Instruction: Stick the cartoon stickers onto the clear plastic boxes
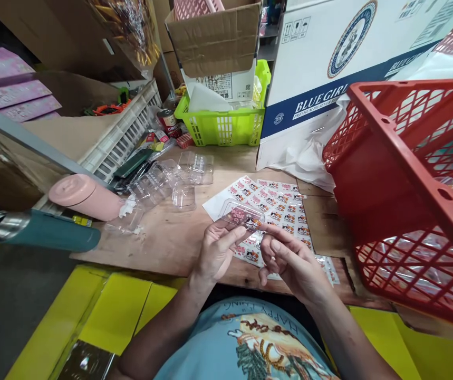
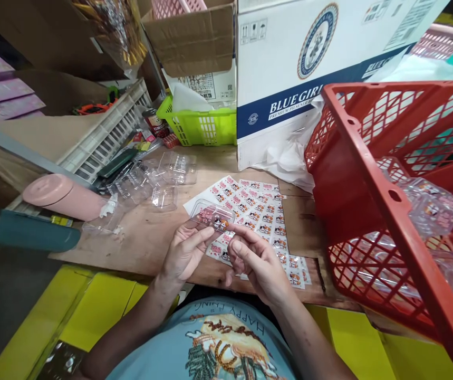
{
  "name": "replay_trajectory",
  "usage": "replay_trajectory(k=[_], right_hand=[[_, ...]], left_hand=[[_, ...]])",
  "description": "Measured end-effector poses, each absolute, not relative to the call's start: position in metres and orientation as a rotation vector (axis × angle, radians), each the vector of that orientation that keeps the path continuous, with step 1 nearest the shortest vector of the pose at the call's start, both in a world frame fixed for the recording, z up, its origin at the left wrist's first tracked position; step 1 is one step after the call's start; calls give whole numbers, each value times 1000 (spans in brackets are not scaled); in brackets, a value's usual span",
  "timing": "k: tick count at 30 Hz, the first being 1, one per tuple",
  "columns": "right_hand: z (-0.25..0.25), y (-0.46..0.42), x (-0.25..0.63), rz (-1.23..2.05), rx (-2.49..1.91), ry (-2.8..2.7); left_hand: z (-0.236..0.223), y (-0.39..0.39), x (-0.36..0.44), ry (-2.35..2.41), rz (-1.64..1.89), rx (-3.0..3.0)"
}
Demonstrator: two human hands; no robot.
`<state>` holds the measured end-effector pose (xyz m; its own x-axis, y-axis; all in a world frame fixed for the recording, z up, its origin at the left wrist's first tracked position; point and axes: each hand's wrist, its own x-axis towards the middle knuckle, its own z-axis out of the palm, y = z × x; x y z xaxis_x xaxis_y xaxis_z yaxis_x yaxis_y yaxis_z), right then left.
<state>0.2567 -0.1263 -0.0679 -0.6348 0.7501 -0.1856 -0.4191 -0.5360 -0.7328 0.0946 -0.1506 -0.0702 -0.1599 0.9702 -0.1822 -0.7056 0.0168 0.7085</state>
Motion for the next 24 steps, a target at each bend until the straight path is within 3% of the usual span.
replay_trajectory(k=[15,17,21,24], right_hand=[[-72,-130,251,1910,-868,-1156],[-78,-130,253,1606,-979,-1434],[-85,-127,247,651,-1118,-1831],[-73,-127,241,524,-1010,-1866]], left_hand=[[-70,-150,103,936,1726,417],[-71,-149,105,992,1765,403],[-72,-151,106,1033,1822,414],[-62,-158,110,993,1684,478]])
